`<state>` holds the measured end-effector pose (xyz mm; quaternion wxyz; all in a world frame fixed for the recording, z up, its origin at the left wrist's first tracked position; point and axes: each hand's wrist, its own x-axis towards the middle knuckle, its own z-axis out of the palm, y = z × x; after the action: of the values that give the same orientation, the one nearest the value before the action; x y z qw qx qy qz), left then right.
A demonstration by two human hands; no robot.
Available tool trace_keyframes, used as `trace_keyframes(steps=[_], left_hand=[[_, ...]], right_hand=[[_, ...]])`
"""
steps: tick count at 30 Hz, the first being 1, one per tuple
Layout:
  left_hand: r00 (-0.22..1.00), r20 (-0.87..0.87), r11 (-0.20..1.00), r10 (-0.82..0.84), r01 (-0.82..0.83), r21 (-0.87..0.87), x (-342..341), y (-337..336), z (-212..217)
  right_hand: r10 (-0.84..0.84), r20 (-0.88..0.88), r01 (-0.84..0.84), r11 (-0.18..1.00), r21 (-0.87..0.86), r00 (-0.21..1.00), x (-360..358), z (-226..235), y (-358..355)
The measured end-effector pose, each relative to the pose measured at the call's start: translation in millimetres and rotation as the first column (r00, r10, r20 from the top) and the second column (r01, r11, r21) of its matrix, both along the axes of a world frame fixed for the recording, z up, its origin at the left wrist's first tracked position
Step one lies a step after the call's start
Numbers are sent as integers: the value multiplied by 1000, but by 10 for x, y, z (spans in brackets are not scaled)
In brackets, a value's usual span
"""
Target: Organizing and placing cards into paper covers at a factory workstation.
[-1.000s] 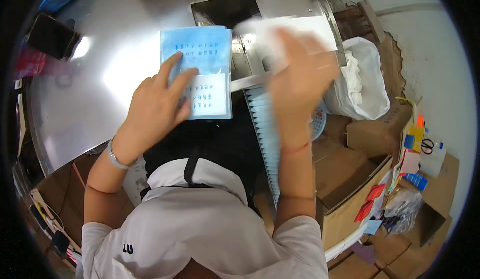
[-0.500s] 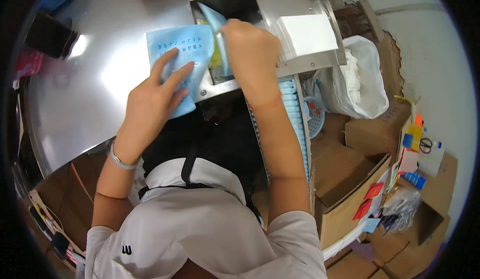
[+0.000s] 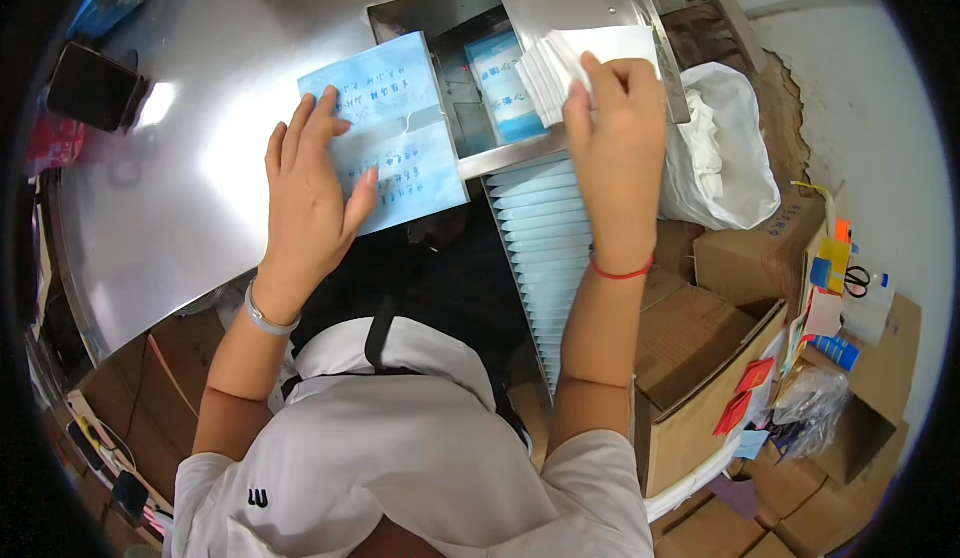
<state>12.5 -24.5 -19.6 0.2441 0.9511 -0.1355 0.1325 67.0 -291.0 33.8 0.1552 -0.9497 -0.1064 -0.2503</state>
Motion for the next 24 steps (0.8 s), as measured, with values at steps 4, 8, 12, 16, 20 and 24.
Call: trace_keyframes(steps=[4,8,12,16,20,24], left_hand=[[992,15,987,-124,122,102,-98,54,27],[996,-55,989,-71,78,124,-10,170,198],[996,-32,964,-84,89,249,73,307,79],[991,105,996,-84,82,19,17,86,86],[987,56,983,-149,142,116,-16,-2,85],[988,29,970,-153,145,193,48,91,4]], right_hand=[[24,93,-14,994,-104,995,4,18,-138],[371,118,-380,923,63,921,-474,-113,753],[599,-135,-607,795,-21,789,-438,-376,972],[465,-101,-464,885,33,880,-132,-447,1110],[302,141,-329,913,242,943,-98,-182,675],[-113,256,113,993,15,960,-69,-226,310]])
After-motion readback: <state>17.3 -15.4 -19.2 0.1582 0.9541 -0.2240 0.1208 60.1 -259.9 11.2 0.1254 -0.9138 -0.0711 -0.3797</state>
